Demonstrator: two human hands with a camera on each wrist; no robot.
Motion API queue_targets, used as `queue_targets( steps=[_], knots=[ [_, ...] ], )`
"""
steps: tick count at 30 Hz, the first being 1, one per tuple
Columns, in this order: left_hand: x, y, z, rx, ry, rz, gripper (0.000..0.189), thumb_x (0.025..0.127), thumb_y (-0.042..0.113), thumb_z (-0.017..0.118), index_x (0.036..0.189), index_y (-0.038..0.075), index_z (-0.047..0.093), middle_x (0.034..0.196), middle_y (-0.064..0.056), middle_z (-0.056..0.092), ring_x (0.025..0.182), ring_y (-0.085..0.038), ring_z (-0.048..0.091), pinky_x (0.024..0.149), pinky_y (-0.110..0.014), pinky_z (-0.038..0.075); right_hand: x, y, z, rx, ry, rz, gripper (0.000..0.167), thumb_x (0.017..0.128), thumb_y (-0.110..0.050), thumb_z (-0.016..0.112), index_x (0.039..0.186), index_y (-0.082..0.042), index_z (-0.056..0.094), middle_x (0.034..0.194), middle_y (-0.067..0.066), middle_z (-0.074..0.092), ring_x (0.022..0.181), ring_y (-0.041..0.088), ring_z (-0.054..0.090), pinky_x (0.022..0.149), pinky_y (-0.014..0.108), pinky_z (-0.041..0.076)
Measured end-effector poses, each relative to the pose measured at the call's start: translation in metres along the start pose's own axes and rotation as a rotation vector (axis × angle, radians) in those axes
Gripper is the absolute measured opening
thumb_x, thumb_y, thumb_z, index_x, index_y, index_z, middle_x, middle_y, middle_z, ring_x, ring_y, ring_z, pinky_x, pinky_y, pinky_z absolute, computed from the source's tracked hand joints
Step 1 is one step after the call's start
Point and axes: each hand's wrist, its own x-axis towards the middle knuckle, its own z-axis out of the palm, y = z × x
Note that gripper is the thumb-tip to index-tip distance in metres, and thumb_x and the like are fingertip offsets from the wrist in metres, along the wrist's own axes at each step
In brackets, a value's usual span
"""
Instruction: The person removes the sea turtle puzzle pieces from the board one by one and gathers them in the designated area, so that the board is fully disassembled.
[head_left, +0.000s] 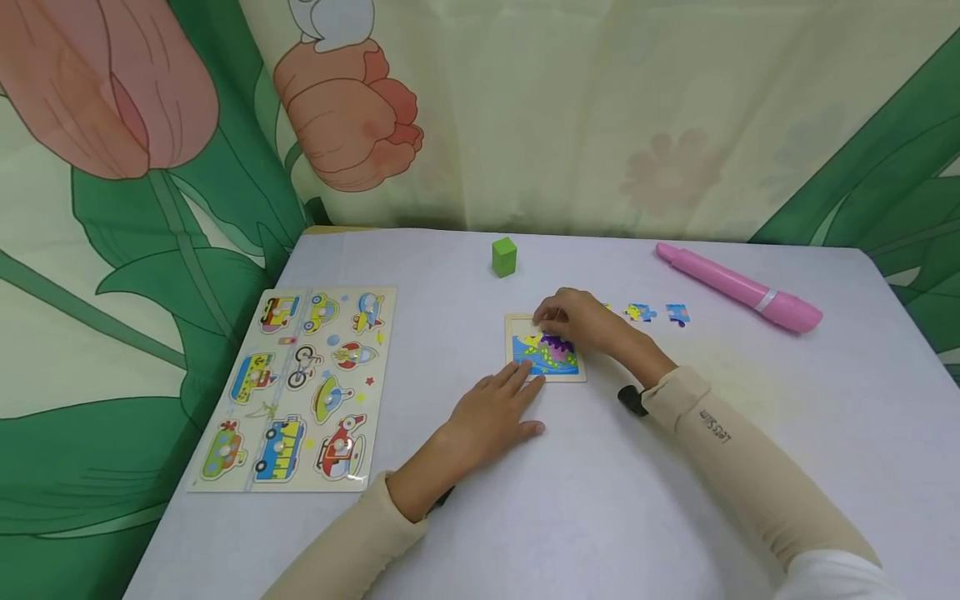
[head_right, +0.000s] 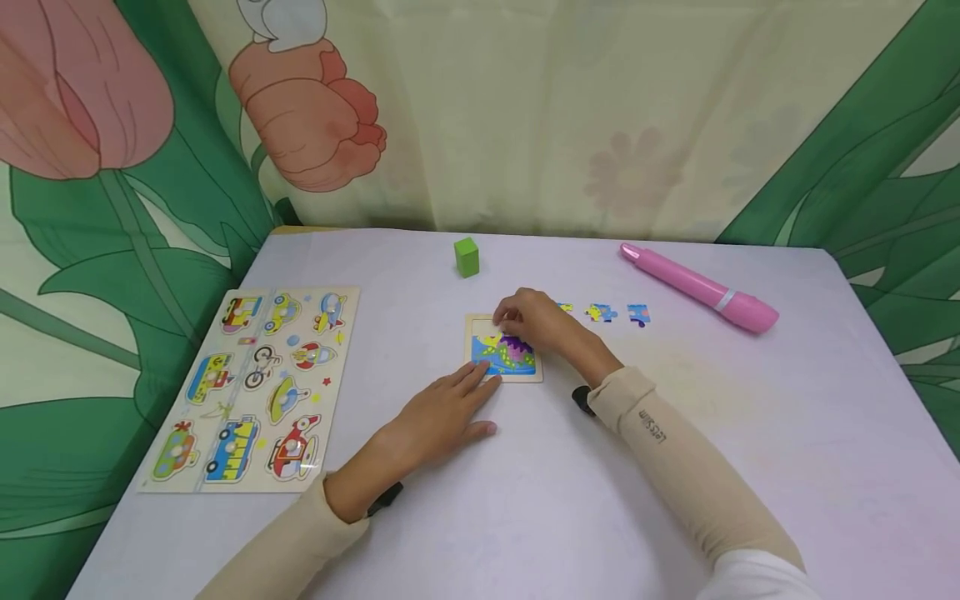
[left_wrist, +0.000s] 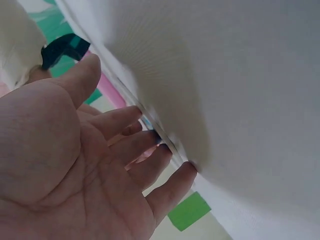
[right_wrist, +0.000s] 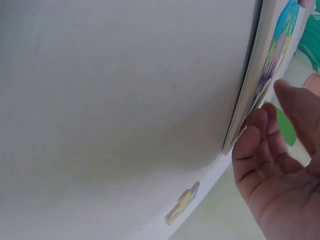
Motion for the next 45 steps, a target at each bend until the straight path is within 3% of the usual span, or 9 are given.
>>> queue_targets(
  steps=[7, 15, 24, 34, 38, 45],
  knots=[
    [0.005, 0.001, 0.001, 0.035, 0.033, -0.011, 0.069, 0.105, 0.054, 0.049, 0.16, 0.013, 0.037, 0.166, -0.008, 0.032, 0.151, -0.024, 0.03, 0.113, -0.04, 0.038, -0.002, -0.005, 0.003, 0.025, -0.071, -0.096, 0.025, 0.095, -0.01, 0.075, 0.12, -0.007, 0.076, 0.104, 0.007, 0.064, 0.088, 0.02, 0.06, 0.084, 0.039, 0.049],
    [0.012, 0.007, -0.001, 0.107, 0.075, -0.039, 0.07, 0.103, 0.058, 0.051, 0.159, 0.019, 0.04, 0.158, -0.007, 0.043, 0.143, -0.023, 0.041, 0.104, -0.04, 0.044, -0.001, -0.009, 0.003, 0.021, -0.113, -0.091, 0.026, 0.093, -0.01, 0.078, 0.119, -0.007, 0.077, 0.108, 0.008, 0.062, 0.094, 0.021, 0.063, 0.09, 0.042, 0.05],
    [0.018, 0.013, 0.001, 0.287, 0.073, -0.053, 0.069, 0.102, 0.065, 0.043, 0.16, 0.029, 0.036, 0.142, -0.003, 0.046, 0.126, -0.021, 0.047, 0.092, -0.036, 0.043, 0.0, -0.011, 0.003, 0.028, -0.124, -0.122, 0.023, 0.093, -0.008, 0.077, 0.116, -0.008, 0.076, 0.105, 0.007, 0.062, 0.091, 0.021, 0.064, 0.088, 0.041, 0.05],
    [0.02, 0.015, 0.005, 0.271, 0.038, -0.058, 0.071, 0.103, 0.066, 0.04, 0.163, 0.029, 0.029, 0.148, -0.005, 0.043, 0.129, -0.022, 0.044, 0.097, -0.041, 0.043, 0.003, -0.011, 0.003, 0.064, -0.158, -0.121, 0.02, 0.095, -0.006, 0.075, 0.114, -0.007, 0.07, 0.102, 0.004, 0.063, 0.091, 0.021, 0.057, 0.085, 0.037, 0.05],
    [0.02, 0.015, 0.006, 0.273, 0.032, -0.054, 0.071, 0.103, 0.066, 0.039, 0.163, 0.029, 0.029, 0.149, -0.005, 0.042, 0.129, -0.022, 0.044, 0.097, -0.04, 0.043, 0.001, -0.009, 0.004, 0.083, -0.15, -0.125, 0.027, 0.095, -0.006, 0.074, 0.121, -0.006, 0.069, 0.103, 0.004, 0.062, 0.086, 0.019, 0.056, 0.082, 0.036, 0.048],
    [0.018, 0.016, 0.004, 0.254, 0.014, -0.063, 0.069, 0.104, 0.064, 0.04, 0.163, 0.029, 0.031, 0.151, -0.004, 0.043, 0.132, -0.022, 0.043, 0.1, -0.04, 0.041, -0.002, -0.004, 0.008, 0.105, -0.124, -0.186, 0.032, 0.094, -0.003, 0.075, 0.125, -0.008, 0.072, 0.102, 0.004, 0.062, 0.09, 0.02, 0.061, 0.085, 0.038, 0.051]
  ],
)
